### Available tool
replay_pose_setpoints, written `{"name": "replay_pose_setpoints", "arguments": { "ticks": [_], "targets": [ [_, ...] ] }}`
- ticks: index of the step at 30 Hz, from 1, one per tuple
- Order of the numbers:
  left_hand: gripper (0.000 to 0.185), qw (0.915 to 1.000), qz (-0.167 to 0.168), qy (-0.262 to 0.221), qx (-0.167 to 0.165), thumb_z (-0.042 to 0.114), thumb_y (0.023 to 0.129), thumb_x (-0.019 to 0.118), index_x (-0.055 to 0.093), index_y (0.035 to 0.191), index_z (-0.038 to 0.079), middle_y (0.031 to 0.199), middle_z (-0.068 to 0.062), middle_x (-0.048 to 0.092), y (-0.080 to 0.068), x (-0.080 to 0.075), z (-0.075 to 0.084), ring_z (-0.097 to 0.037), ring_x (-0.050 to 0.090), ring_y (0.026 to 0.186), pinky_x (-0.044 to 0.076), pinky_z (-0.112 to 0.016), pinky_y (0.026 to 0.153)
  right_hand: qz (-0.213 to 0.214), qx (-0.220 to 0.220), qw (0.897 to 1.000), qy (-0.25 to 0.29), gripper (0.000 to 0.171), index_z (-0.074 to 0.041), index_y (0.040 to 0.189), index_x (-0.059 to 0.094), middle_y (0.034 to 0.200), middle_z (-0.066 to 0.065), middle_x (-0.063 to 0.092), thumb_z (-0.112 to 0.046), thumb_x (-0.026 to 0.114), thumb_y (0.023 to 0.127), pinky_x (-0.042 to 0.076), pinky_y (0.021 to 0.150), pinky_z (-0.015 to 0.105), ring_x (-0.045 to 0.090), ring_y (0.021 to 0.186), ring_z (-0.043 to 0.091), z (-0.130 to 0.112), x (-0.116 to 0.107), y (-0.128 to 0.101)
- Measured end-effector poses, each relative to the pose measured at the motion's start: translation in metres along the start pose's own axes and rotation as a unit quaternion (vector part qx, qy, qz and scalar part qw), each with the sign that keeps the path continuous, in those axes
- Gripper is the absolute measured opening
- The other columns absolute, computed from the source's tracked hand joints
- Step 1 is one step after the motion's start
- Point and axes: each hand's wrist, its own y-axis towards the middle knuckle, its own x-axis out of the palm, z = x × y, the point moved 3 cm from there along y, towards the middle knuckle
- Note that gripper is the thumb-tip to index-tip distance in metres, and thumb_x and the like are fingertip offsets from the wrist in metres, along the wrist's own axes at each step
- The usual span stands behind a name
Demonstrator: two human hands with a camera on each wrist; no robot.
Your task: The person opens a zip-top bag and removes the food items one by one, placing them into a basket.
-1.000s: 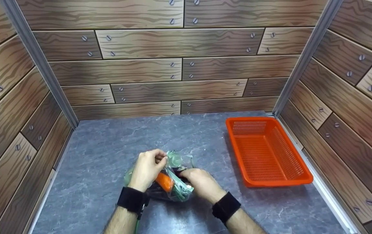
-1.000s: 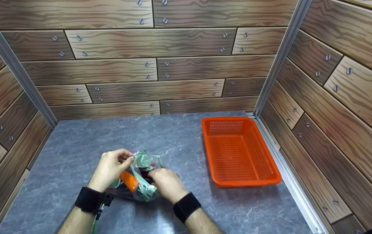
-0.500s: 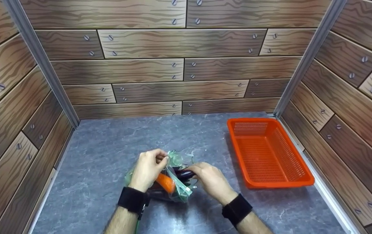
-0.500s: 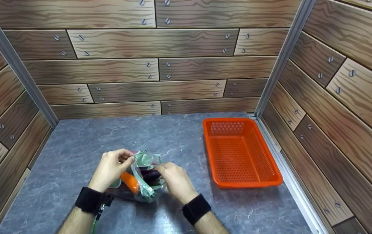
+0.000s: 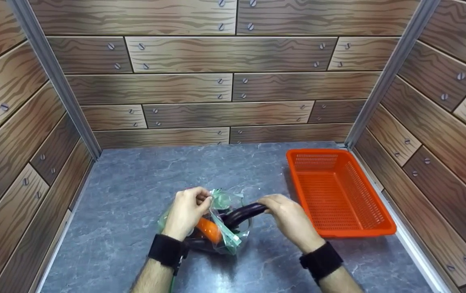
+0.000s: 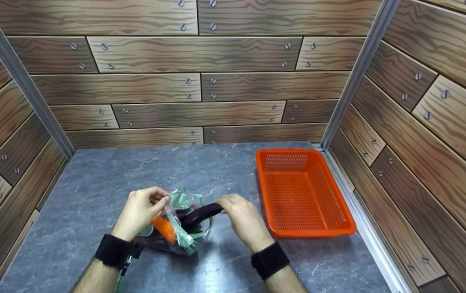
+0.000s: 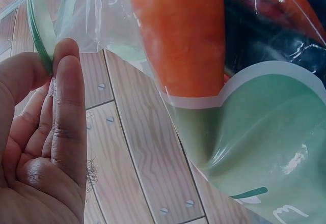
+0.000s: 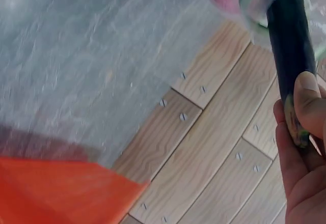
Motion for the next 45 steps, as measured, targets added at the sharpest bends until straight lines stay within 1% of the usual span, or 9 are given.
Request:
{"name": "replay_pose_setpoints", "arguments": {
  "ticks": [9, 16, 23, 25, 28, 30, 33, 36, 45],
  "targets": [
    [0.005, 0.9999, -0.004, -0.013, 0.002, 0.007, 0.106, 0.083, 0.088, 0.107, 0.004, 0.095, -0.011, 0.087, 0.001, -0.001, -0.001, -0.015, 0.082, 0.079, 0.068, -0.019, 0.066, 0.060, 0.009, 0.998, -0.006, 0.046, -0.015, 0.131, 0.086, 0.127, 0.008, 0.088, -0.001, 0.096, 0.088, 0.074, 0.100, 0.046, 0.085, 0.116, 0.026, 0.022, -0.030, -0.008],
    [0.006, 0.9999, -0.004, -0.010, 0.003, 0.006, 0.106, 0.083, 0.087, 0.107, 0.003, 0.094, -0.011, 0.087, 0.001, 0.000, -0.004, -0.014, 0.080, 0.078, 0.067, -0.020, 0.066, 0.105, 0.029, 0.994, -0.025, 0.046, -0.012, 0.129, 0.087, 0.127, 0.010, 0.088, 0.004, 0.096, 0.087, 0.071, 0.102, 0.048, 0.085, 0.117, 0.029, 0.039, -0.050, -0.015],
    [0.005, 1.0000, -0.001, -0.008, 0.005, 0.007, 0.106, 0.083, 0.087, 0.106, 0.004, 0.093, -0.010, 0.087, -0.002, 0.000, -0.007, -0.012, 0.080, 0.078, 0.067, -0.019, 0.066, 0.139, 0.067, 0.988, -0.028, 0.040, -0.010, 0.127, 0.087, 0.124, 0.010, 0.089, 0.003, 0.094, 0.090, 0.066, 0.103, 0.037, 0.084, 0.114, 0.030, 0.055, -0.063, -0.023],
    [0.005, 0.9999, -0.002, -0.015, 0.005, 0.007, 0.106, 0.083, 0.087, 0.106, 0.004, 0.093, -0.010, 0.087, -0.001, 0.000, -0.007, -0.012, 0.080, 0.078, 0.066, -0.018, 0.065, 0.146, 0.086, 0.985, -0.025, 0.038, -0.009, 0.126, 0.087, 0.124, 0.010, 0.089, 0.001, 0.093, 0.090, 0.064, 0.105, 0.030, 0.085, 0.113, 0.032, 0.060, -0.066, -0.025],
    [0.005, 0.9998, -0.002, -0.020, 0.006, 0.007, 0.106, 0.083, 0.087, 0.105, 0.004, 0.093, -0.009, 0.086, 0.000, 0.000, -0.007, -0.012, 0.079, 0.079, 0.066, -0.018, 0.065, 0.155, 0.113, 0.981, -0.025, 0.038, -0.008, 0.127, 0.087, 0.124, 0.012, 0.089, 0.000, 0.092, 0.090, 0.063, 0.104, 0.029, 0.084, 0.112, 0.035, 0.069, -0.072, -0.029],
    [0.005, 0.9997, -0.004, -0.024, 0.007, 0.007, 0.106, 0.083, 0.087, 0.105, 0.004, 0.092, -0.009, 0.086, 0.000, 0.001, -0.007, -0.011, 0.079, 0.079, 0.067, -0.018, 0.065, 0.159, 0.133, 0.978, -0.026, 0.038, -0.008, 0.128, 0.087, 0.125, 0.013, 0.089, 0.000, 0.092, 0.092, 0.062, 0.102, 0.031, 0.084, 0.112, 0.036, 0.074, -0.075, -0.033],
    [0.004, 0.9996, -0.005, -0.027, 0.006, 0.007, 0.105, 0.084, 0.087, 0.104, 0.004, 0.092, -0.009, 0.086, -0.001, 0.002, -0.007, -0.011, 0.078, 0.078, 0.066, -0.018, 0.064, 0.163, 0.158, 0.973, -0.033, 0.037, -0.007, 0.130, 0.086, 0.126, 0.016, 0.089, -0.001, 0.091, 0.094, 0.061, 0.098, 0.046, 0.084, 0.112, 0.040, 0.082, -0.078, -0.040],
    [0.004, 0.9996, -0.002, -0.026, 0.009, 0.007, 0.105, 0.085, 0.087, 0.105, 0.004, 0.091, -0.008, 0.086, -0.001, 0.002, -0.006, -0.010, 0.078, 0.076, 0.066, -0.018, 0.064, 0.168, 0.182, 0.968, -0.039, 0.036, -0.006, 0.131, 0.086, 0.129, 0.018, 0.088, -0.002, 0.091, 0.096, 0.060, 0.097, 0.055, 0.085, 0.114, 0.045, 0.091, -0.079, -0.046],
    [0.004, 0.9998, -0.001, -0.019, 0.011, 0.008, 0.105, 0.086, 0.087, 0.106, 0.004, 0.092, -0.008, 0.086, 0.002, 0.002, -0.005, -0.008, 0.077, 0.076, 0.066, -0.018, 0.065, 0.178, 0.286, 0.941, -0.024, 0.025, -0.003, 0.130, 0.087, 0.134, 0.019, 0.087, 0.000, 0.084, 0.105, 0.063, 0.098, 0.063, 0.083, 0.120, 0.053, 0.122, -0.082, -0.062]
  ]
}}
